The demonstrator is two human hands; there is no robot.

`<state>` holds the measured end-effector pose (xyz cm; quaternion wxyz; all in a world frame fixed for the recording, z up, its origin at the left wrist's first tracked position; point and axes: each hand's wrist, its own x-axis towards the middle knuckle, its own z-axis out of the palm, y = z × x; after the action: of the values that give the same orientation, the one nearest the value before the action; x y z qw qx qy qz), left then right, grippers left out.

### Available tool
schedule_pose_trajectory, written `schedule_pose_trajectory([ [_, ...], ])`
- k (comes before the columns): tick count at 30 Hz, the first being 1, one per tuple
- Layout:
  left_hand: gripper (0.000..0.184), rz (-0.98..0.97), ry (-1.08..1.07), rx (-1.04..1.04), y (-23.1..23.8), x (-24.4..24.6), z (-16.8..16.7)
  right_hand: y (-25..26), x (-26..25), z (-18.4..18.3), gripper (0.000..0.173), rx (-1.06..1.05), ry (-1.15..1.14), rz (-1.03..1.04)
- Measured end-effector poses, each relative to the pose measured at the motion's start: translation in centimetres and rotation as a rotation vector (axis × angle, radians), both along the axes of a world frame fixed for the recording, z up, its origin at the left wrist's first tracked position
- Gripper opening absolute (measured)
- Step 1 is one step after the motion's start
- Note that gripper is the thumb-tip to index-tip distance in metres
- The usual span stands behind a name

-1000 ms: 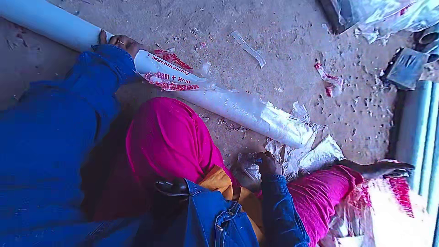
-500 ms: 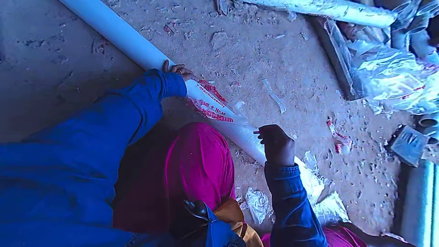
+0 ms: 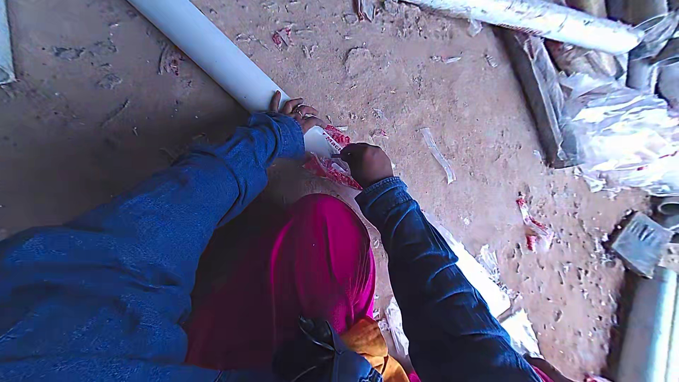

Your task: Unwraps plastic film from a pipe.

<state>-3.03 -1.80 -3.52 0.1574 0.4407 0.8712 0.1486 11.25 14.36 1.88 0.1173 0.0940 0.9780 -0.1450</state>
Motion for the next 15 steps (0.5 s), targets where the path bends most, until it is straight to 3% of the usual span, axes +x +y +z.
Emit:
schedule_pose_trajectory([
  [5,0.059,0.003,0.006,0.041,0.0,-0.2,-0.6,-0.1,0.3,-0.9,0.026,-0.002,0.184,0.118],
  [15,0.07,-0.024,0.013,-0.043,0.0,-0.3,-0.1,2.7,4.3,0.8,0.027,0.123,0.1,0.117],
])
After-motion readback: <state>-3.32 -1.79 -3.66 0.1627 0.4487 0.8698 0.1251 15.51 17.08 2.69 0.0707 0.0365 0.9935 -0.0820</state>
